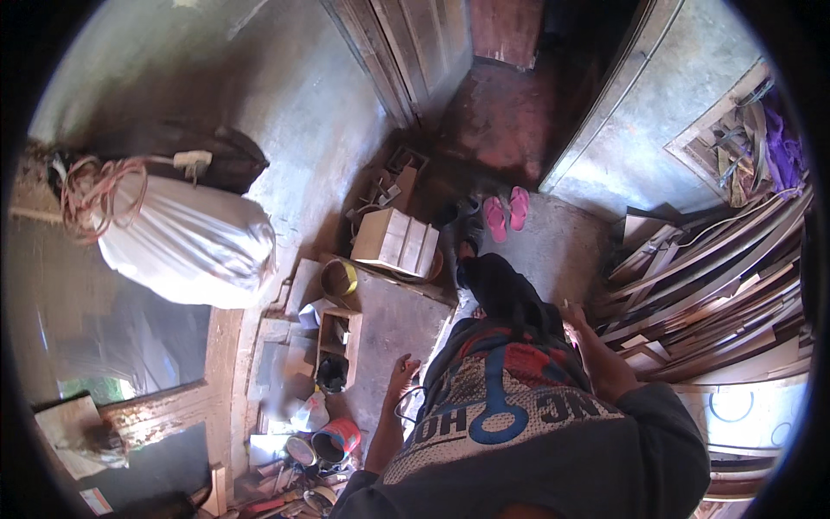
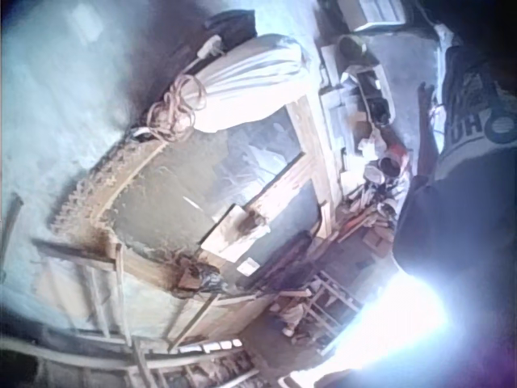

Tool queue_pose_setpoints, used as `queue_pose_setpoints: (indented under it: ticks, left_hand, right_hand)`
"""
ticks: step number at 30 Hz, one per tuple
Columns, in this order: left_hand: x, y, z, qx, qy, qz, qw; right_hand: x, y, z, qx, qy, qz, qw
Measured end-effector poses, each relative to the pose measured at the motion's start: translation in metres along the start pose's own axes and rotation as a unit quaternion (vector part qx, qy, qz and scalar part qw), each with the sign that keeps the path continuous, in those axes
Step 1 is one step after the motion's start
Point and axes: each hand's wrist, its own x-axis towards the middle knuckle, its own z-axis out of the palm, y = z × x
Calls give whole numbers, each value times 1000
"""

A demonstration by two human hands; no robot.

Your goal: The person measures and marks a rectangular glass pane using a wooden straightedge, a glass cutter, and a pencil. They record measurements on a notepad, then move the glass to a wooden rack and measure a wooden frame with a tape measure.

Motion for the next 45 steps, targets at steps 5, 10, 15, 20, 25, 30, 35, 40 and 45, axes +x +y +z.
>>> queue_pose_setpoints:
  ticks: [5,10,15,20,25,30,35,40,45]
  left_hand:
    - [34,21,22,53,-44,-43,997]
    - [72,73,53,31,-88,1,996]
    - [118,145,99,92,-67,-29,993]
    - [164,235,135,63,-138,-32,988]
    - [222,334,161,159,-177,-26,971]
    - [316,407,199,314,-237,-23,919]
    - [365,470,240,373,-374,-19,849]
    - [426,530,287,507,-443,-64,737]
    - [458,559,356,601,-488,-82,628]
  right_hand:
    - [65,-31,-8,-183,-28,-51,981]
    - [117,-80,-33,-110,-75,-14,991]
    - [152,-116,-59,75,-38,94,992]
    - [172,-151,-107,140,-20,132,981]
    - [166,-148,-114,208,68,136,966]
    - [118,-114,-83,339,132,171,916]
    - [70,-121,-45,381,225,304,844]
    - [53,-149,13,458,330,347,749]
    - [17,-187,78,462,312,413,720]
